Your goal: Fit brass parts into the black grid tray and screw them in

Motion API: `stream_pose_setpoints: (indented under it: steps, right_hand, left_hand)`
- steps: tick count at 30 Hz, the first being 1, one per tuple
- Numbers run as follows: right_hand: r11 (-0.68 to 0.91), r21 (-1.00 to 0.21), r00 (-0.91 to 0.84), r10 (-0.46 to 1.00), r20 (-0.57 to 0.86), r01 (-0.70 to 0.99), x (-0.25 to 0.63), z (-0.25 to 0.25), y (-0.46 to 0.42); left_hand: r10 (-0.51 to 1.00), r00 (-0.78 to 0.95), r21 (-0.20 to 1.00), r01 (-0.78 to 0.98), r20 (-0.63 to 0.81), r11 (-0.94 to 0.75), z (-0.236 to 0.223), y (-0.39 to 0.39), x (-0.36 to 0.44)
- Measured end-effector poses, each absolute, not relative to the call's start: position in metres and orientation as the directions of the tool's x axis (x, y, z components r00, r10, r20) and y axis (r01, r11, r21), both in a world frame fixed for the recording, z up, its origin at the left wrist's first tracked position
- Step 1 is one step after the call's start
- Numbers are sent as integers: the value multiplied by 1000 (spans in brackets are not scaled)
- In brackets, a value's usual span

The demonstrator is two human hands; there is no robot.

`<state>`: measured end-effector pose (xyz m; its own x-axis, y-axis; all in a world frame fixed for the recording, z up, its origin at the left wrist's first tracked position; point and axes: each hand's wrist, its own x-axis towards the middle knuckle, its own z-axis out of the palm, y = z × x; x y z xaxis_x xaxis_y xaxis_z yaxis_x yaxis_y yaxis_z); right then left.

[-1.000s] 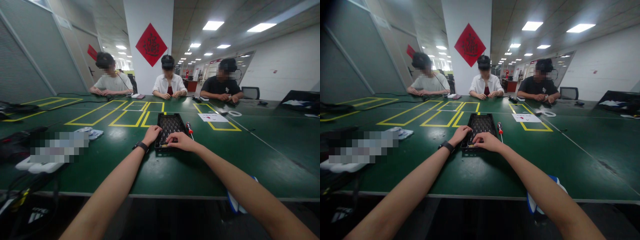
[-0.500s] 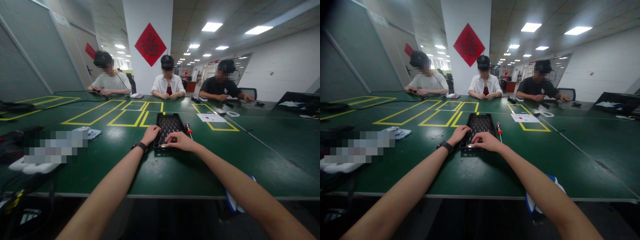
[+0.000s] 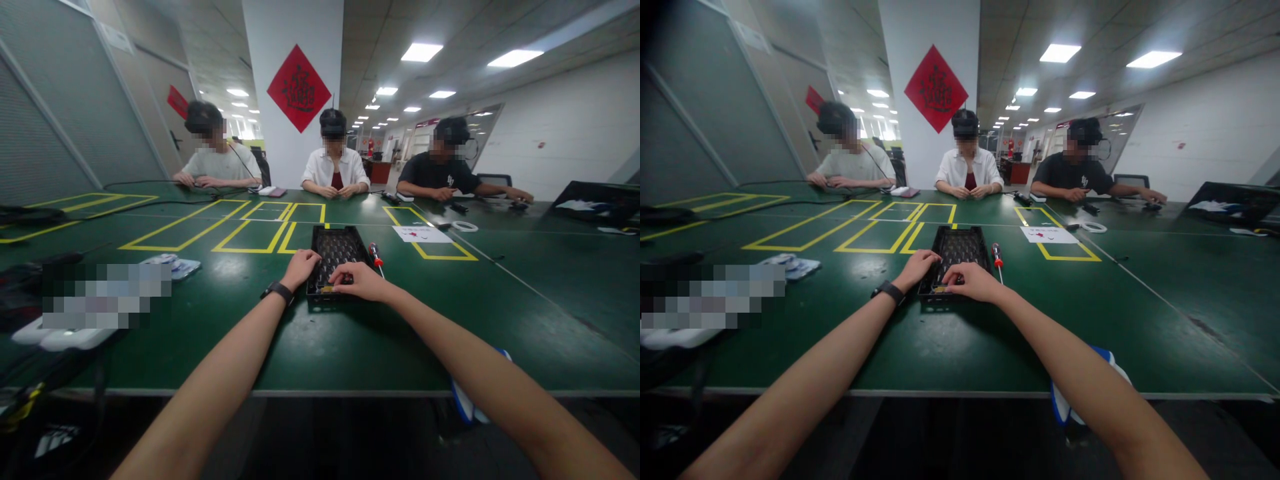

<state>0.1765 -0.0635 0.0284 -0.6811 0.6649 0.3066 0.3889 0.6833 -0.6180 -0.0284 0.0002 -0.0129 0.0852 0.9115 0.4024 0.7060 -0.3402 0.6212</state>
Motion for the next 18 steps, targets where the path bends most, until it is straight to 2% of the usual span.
stream_pose_setpoints:
  steps: [18]
  right_hand:
    - [682, -617, -693, 660, 291, 392, 177, 26, -62]
  left_hand:
    - [908, 85, 623, 701, 411, -348, -16, 4, -29]
